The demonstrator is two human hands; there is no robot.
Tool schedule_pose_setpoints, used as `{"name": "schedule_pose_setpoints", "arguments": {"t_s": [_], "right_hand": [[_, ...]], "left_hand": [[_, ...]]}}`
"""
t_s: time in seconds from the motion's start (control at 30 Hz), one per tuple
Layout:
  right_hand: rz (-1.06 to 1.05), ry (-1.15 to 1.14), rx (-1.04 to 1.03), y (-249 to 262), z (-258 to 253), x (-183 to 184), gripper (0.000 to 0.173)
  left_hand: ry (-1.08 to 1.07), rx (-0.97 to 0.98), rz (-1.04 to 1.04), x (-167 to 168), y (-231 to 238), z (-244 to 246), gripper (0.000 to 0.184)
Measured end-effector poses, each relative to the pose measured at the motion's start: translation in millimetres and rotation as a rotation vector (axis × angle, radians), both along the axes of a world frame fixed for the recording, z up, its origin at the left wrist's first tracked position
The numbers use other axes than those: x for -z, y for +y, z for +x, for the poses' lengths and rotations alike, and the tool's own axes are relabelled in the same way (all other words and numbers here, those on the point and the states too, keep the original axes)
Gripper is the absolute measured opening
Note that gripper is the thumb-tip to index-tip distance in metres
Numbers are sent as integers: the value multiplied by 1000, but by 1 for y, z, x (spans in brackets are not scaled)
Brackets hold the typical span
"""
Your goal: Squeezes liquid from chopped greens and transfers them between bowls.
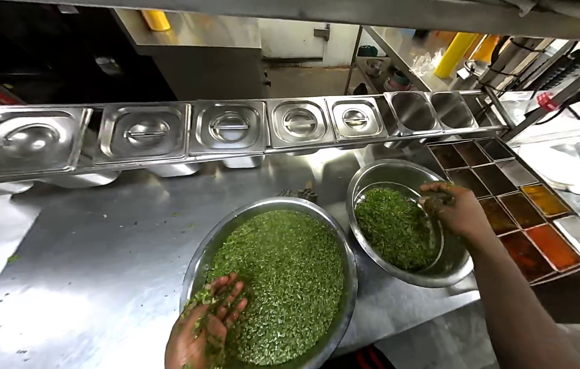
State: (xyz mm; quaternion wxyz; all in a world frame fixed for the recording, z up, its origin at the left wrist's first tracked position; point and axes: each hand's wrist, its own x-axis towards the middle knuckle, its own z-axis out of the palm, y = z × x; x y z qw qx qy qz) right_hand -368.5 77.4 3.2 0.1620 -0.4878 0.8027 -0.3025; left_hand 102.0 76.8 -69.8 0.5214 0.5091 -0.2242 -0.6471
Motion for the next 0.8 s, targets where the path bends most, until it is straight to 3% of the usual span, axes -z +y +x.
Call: {"name": "schedule_pose_setpoints", "arguments": {"t_s": [0.13,0.2,0.27,0.33,0.4,0.53,0.67,0.8], "right_hand": [[-291,-311,-269,-9,85,-2,21],[-102,-264,-528,-18,142,13,26],[286,-73,-768,-36,189,28,53],[486,132,-850,-56,218,48,72],[536,185,-825,-69,228,63,84],[635,147,-811,-78,232,69,105],[699,147,-856,-78,232,70,106],[742,132,-885,-76,234,70,108]], "left_hand": [[-336,88,-208,0,-14,-6,33],[-660,268,-408,6,-25,-6,42],[-1021,534,-461,1,-39,-5,60],[-1298,770,-440,-4,-55,-8,87],[-1496,974,-320,-7,-69,-13,109],[-1606,1189,-159,-3,-85,-19,132],[-1596,1278,-114,0,-91,-22,131],[-1454,1261,-95,8,-96,-18,128]]}}
